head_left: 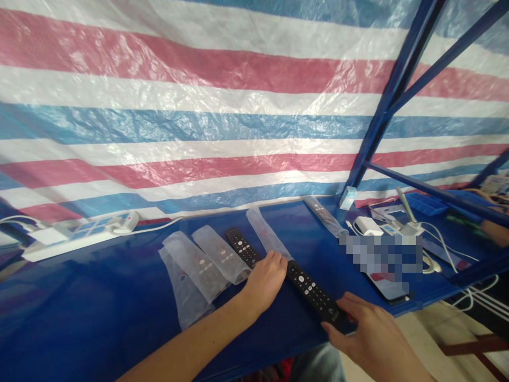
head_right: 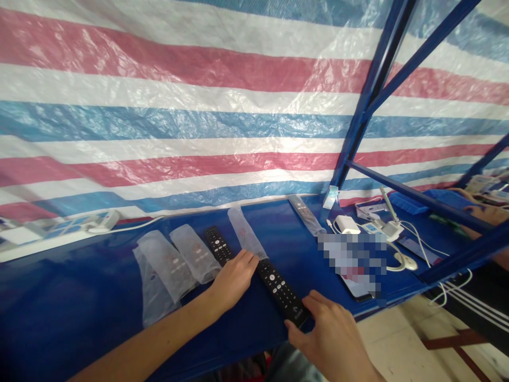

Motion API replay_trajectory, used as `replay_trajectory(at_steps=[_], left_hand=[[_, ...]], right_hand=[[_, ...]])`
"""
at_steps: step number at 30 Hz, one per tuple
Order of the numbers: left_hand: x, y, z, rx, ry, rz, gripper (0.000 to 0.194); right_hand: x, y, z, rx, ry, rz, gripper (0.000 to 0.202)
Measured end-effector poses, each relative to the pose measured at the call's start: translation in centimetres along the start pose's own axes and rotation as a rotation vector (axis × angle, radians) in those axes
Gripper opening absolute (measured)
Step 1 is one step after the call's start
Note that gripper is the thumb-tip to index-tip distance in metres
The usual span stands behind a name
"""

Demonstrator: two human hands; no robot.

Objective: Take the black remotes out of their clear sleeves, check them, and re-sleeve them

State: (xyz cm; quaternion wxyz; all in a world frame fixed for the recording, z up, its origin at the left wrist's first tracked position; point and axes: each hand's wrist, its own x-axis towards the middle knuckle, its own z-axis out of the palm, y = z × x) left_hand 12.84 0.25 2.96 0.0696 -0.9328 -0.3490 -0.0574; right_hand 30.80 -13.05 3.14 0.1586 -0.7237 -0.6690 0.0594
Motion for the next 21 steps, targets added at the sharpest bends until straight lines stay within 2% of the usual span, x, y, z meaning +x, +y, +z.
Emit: replay_trajectory(at_steps=[5, 8, 10, 15, 18, 21], left_hand=[[0.0, 0.3, 0.2, 0.01, 0.038, 0.103, 0.021], [0.0, 0.4, 0.1, 0.01, 0.025, 0.11, 0.021], [0.1, 0.3, 0.0, -0.008, 0.018, 0.072, 0.022], [0.0, -0.1, -0.2, -0.06, -0.023, -0.024, 0.025], [-0.2, -0.1, -0.5, -0.088, -0.045, -0.011, 0.025], [-0.4, 0.5, -0.9, -0.095, -0.034, 0.008, 0.021]], right_hand=[[2.0, -1.9, 1.0, -0.08, 0.017, 0.037, 0.019], [3.5, -2.6, 1.6, -0.079, 0.042, 0.011, 0.021], [4.3, -2.5, 1.8, -0.034, 0.048, -0.039, 0.024], [4.8, -0.6, 1.8, 0.149, -0.045, -0.181, 0.021], [5.2, -0.2, 2.0, 0.128, 0.005, -0.158, 0.026], [6.5, -1.2, 2.4, 0.073, 0.067, -0.123, 0.034]])
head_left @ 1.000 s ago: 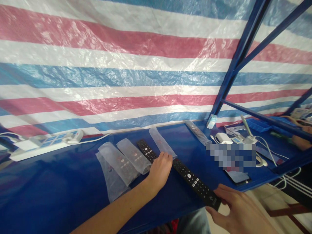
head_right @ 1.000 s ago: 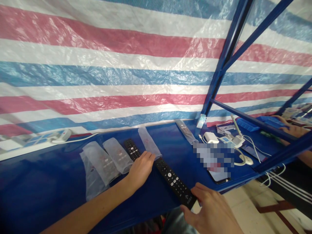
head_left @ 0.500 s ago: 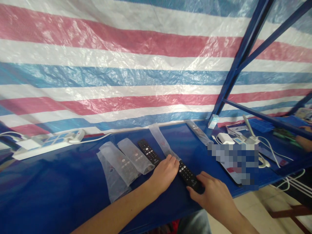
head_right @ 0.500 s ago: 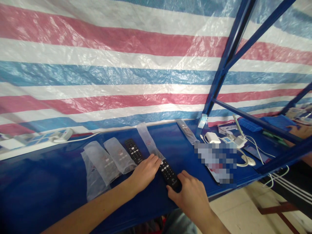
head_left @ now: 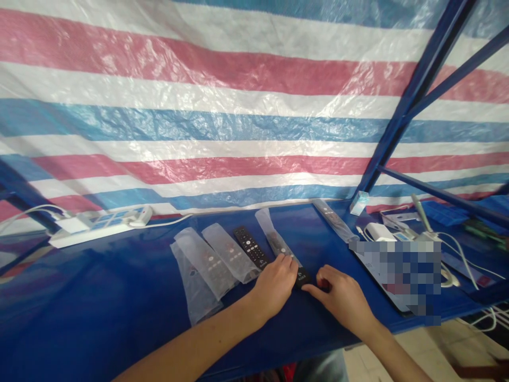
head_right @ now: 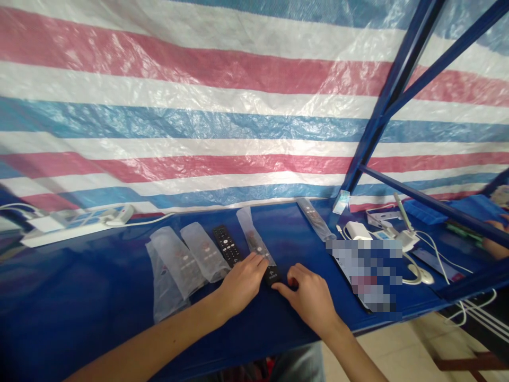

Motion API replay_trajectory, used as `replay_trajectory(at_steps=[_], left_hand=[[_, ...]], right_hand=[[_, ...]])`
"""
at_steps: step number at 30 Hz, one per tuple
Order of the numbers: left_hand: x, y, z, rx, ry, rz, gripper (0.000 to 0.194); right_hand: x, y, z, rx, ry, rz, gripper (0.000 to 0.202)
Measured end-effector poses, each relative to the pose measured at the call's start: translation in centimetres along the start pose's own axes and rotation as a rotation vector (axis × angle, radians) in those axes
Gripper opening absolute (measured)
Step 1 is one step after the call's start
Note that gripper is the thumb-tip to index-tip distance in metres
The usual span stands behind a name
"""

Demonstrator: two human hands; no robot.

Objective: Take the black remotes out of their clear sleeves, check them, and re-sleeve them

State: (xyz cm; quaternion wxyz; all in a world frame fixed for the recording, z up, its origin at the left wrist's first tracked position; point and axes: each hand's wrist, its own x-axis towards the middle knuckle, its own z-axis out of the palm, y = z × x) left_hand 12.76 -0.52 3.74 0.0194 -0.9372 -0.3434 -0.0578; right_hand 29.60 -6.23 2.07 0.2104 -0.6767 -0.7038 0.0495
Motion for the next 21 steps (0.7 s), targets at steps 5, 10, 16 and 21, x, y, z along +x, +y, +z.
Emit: replay_trajectory(at_steps=[5, 10, 16, 21], left_hand=[[-0.6, 1.8, -0.3, 0.009, 0.035, 0.071, 0.019], [-3.5, 0.6, -1.5, 0.046, 0.257, 0.014, 0.015], [-7.2, -4.5, -2.6, 0.234, 0.513, -0.122, 0.019], [-7.1, -5.5, -1.2, 0.274, 0.564, -0.143, 0.019]], right_hand=[[3.3, -2.5, 0.7, -0.14, -0.008, 0.086, 0.019], [3.3, -2.1, -1.1, -0.071, -0.104, 0.085, 0.008], [2.7, -3.0, -3.6, -0.016, -0.085, 0.094, 0.034], [5.7, -6.7, -0.5, -0.313, -0.121, 0.12, 0.041]])
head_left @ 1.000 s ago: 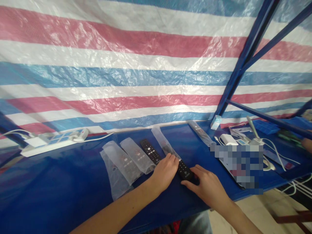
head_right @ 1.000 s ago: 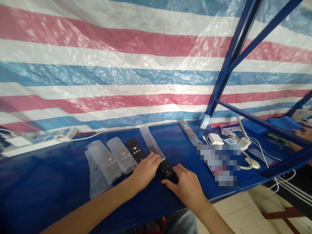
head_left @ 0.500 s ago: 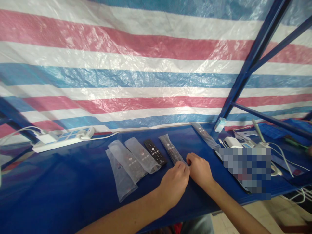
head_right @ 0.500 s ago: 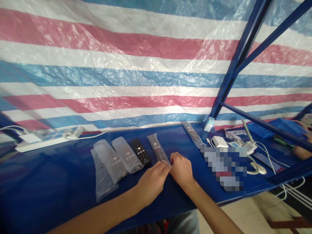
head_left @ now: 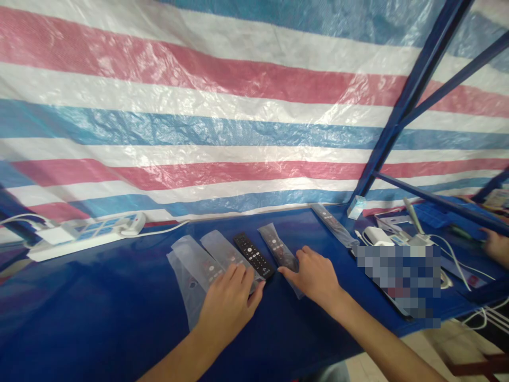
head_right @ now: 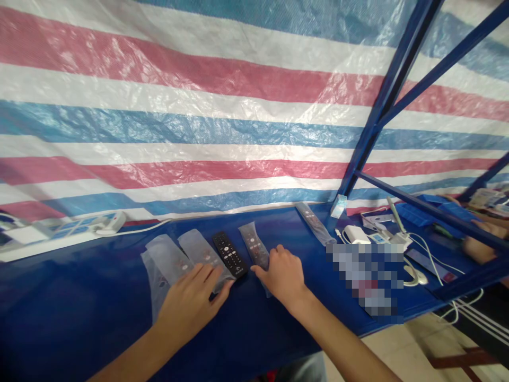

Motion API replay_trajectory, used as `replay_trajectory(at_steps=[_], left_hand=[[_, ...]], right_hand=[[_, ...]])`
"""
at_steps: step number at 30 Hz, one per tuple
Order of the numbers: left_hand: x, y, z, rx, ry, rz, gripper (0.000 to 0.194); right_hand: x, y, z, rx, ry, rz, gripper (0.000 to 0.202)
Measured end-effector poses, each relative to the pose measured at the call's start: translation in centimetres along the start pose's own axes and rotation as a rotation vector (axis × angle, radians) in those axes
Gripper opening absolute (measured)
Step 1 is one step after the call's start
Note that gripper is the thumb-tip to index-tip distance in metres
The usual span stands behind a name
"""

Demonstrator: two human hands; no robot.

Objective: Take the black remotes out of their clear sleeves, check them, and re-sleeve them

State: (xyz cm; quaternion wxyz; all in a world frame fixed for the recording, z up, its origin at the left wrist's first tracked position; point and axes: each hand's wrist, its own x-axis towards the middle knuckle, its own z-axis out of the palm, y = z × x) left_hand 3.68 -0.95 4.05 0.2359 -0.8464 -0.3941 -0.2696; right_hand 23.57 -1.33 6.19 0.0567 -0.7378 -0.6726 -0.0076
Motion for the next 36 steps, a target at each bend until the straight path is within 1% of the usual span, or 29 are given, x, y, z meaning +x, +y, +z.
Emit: replay_trajectory(at_steps=[2, 4, 6, 10, 14, 17, 19, 20, 22, 24, 25, 27, 28, 30, 32, 36], left_hand=[[-0.3, 0.1, 0.4, -0.004, 0.023, -0.004, 0.02], [-0.6, 0.1, 0.5, -0.006, 0.037, 0.004, 0.021], [-0.9, -0.1, 0.5, -0.008, 0.033, 0.014, 0.021], [-1.0, -0.5, 0.3, -0.024, -0.038, 0.035, 0.027], [-1.0, -0.5, 0.2, -0.02, -0.045, 0.057, 0.031], [-1.1, -0.3, 0.2, -0.015, -0.037, 0.072, 0.031], [-1.2, -0.1, 0.4, -0.007, -0.024, 0.069, 0.029], [-1.2, 0.0, 0.4, -0.004, -0.021, 0.062, 0.028], [-1.2, 0.0, 0.5, -0.002, -0.015, 0.042, 0.025], [-1.2, 0.0, 0.5, 0.0, -0.009, 0.026, 0.024], [-1.1, -0.1, 0.4, 0.001, -0.008, 0.02, 0.023], [-1.0, -0.3, 0.2, 0.003, -0.01, 0.015, 0.022], [-1.0, -0.4, 0.1, 0.005, -0.01, 0.014, 0.022], [-0.9, -0.6, -0.1, 0.009, -0.007, 0.016, 0.021], [-0.9, -0.7, -0.1, 0.01, -0.005, 0.019, 0.021], [-1.1, -0.7, 0.0, 0.008, -0.033, 0.013, 0.02]], right_hand=[[1.1, -0.8, 0.8, -0.034, -0.017, 0.003, 0.037], [1.9, -0.5, 1.2, -0.041, -0.014, 0.024, 0.034], [2.8, 0.6, 1.3, -0.051, -0.004, 0.078, 0.034], [5.0, 3.9, 0.9, -0.095, 0.012, 0.218, 0.041], [7.2, 6.9, 0.7, -0.112, 0.008, 0.321, 0.043], [8.1, 8.4, 0.6, -0.116, 0.01, 0.357, 0.045], [8.1, 8.5, 0.4, -0.125, 0.031, 0.359, 0.045], [7.9, 8.2, 0.4, -0.135, 0.05, 0.352, 0.045], [6.9, 6.9, 0.3, -0.151, 0.118, 0.312, 0.046], [5.4, 4.9, 0.3, -0.122, 0.181, 0.209, 0.044], [4.5, 3.6, 0.4, -0.059, 0.161, 0.111, 0.042], [2.7, 1.2, 0.5, 0.098, 0.045, -0.092, 0.039], [1.9, 0.1, 0.6, 0.15, -0.005, -0.162, 0.036], [0.9, -1.7, 0.8, 0.187, -0.049, -0.22, 0.031], [0.4, -2.7, 0.9, 0.184, -0.069, -0.237, 0.029], [0.6, -3.1, 0.8, 0.146, -0.103, -0.225, 0.029]])
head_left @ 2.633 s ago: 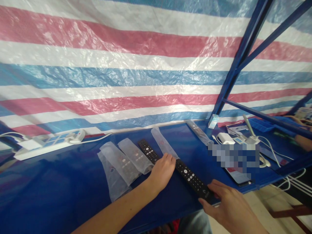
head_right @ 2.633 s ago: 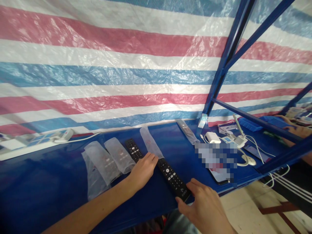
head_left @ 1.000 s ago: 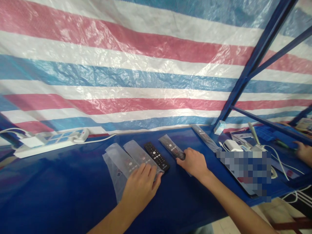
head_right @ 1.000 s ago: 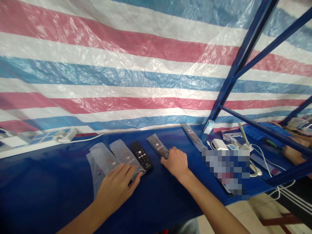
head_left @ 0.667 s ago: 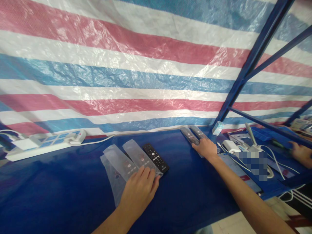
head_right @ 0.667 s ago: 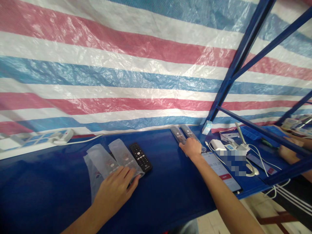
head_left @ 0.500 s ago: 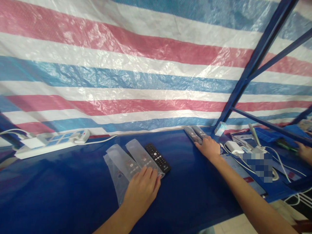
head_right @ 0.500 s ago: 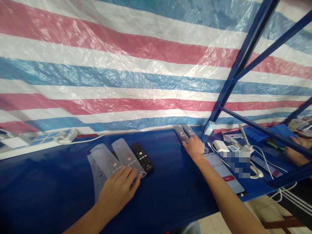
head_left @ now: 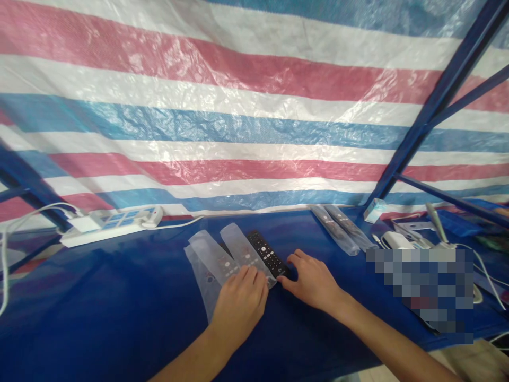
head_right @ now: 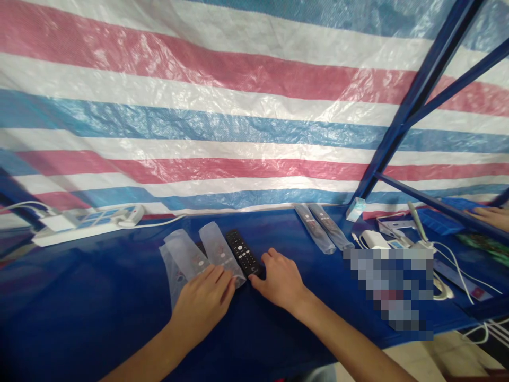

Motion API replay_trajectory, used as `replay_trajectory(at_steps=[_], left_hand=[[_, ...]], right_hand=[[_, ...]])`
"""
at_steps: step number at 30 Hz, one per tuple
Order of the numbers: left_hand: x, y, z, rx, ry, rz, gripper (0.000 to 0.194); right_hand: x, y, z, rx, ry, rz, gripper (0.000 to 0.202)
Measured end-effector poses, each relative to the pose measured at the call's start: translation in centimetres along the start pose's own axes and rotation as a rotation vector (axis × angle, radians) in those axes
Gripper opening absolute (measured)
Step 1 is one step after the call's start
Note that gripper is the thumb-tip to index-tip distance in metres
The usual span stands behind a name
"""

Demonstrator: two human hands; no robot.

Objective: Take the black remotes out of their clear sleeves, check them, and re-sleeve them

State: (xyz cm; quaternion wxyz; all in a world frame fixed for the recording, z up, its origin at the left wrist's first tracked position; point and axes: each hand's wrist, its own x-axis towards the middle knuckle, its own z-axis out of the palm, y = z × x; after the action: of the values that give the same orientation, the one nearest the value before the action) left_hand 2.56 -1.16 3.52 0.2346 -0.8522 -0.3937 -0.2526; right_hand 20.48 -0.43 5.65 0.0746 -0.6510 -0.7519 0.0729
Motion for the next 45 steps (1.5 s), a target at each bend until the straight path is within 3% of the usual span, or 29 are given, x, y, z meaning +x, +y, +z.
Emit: replay_trajectory(at_steps=[12, 18, 24, 30, 33, 40, 45], left_hand=[[-0.1, 0.0, -0.2, 0.009, -0.079, 0.001, 0.024], [0.0, 0.0, -0.1, 0.007, -0.169, 0.018, 0.018], [0.5, 0.6, 0.1, -0.022, -0.193, 0.038, 0.015], [2.3, 3.1, 0.1, -0.098, -0.471, 0.011, 0.017], [3.4, 4.3, -0.1, -0.153, -0.553, -0.052, 0.019], [4.2, 4.6, 0.4, -0.213, -0.655, -0.099, 0.024], [4.2, 4.6, 1.1, -0.2, -0.625, -0.114, 0.024]], right_hand=[[-0.2, -0.2, -0.6, -0.034, -0.035, 0.012, 0.029], [0.7, -0.5, -0.1, -0.065, 0.009, 0.058, 0.035], [0.6, 1.1, -0.2, -0.095, 0.014, 0.105, 0.034], [-2.6, 4.6, -1.2, -0.177, -0.045, 0.194, 0.033], [-4.3, 6.1, -1.5, -0.175, -0.043, 0.245, 0.031], [-9.6, 8.8, -1.8, -0.055, 0.073, 0.292, 0.03], [-14.2, 8.5, -2.3, 0.057, 0.07, 0.219, 0.025]])
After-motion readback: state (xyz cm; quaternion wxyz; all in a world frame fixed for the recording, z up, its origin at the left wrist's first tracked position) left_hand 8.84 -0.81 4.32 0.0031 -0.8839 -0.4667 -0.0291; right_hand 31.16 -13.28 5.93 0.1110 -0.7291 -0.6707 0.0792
